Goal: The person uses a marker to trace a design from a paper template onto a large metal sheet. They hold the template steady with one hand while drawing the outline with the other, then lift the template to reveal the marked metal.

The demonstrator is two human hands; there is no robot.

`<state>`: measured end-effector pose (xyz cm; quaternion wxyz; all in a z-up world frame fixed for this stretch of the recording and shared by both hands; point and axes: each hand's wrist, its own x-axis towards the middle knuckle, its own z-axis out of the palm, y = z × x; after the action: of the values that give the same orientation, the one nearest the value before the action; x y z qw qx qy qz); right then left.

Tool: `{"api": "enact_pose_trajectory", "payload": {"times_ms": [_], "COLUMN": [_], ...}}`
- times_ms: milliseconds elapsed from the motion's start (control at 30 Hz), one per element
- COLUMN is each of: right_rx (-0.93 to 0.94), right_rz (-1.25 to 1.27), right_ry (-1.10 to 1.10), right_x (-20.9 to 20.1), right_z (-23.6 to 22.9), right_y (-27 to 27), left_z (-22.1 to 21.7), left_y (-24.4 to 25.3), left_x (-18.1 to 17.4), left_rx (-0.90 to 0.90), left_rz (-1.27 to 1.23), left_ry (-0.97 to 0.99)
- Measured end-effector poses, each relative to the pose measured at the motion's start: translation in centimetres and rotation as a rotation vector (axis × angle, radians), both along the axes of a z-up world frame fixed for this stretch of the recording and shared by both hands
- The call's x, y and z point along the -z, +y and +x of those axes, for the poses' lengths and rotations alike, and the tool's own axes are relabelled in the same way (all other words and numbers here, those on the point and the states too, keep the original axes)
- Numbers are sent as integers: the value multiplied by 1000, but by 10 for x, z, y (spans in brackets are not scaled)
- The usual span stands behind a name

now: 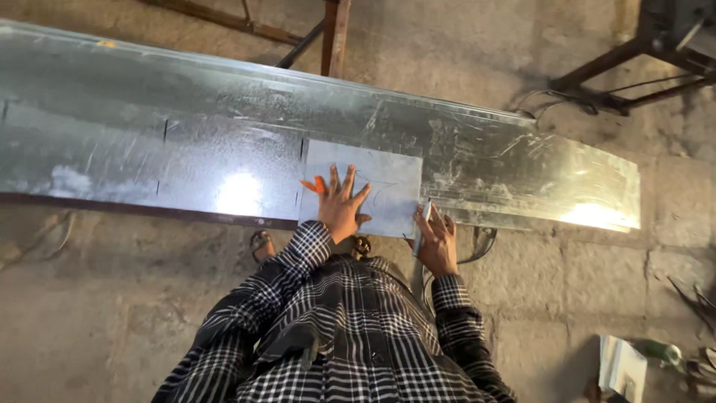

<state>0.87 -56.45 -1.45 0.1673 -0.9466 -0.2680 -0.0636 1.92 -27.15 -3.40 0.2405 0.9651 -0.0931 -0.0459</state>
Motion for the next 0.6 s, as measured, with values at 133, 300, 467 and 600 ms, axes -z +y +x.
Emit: {"api": "enact_pose_trajectory", "payload": {"times_ms": [133, 300, 467, 600], "right_rx": [-64, -33, -46, -1], "right_rz": [98, 88, 176, 147], "right_ry": [18, 22, -5, 6], "right_x": [5, -8, -20, -19], "right_z": [6, 9, 14, 12], "right_y": [-9, 2, 14, 21], "left_z": [-7, -46, -58, -53], "left_y": [27, 107, 127, 130], "left_x": [-14, -27, -19, -18], "left_rx": [-52, -35, -23, -26], "left_rz": [-20, -39, -108, -109], "left_ry": [52, 6, -102, -93]}}
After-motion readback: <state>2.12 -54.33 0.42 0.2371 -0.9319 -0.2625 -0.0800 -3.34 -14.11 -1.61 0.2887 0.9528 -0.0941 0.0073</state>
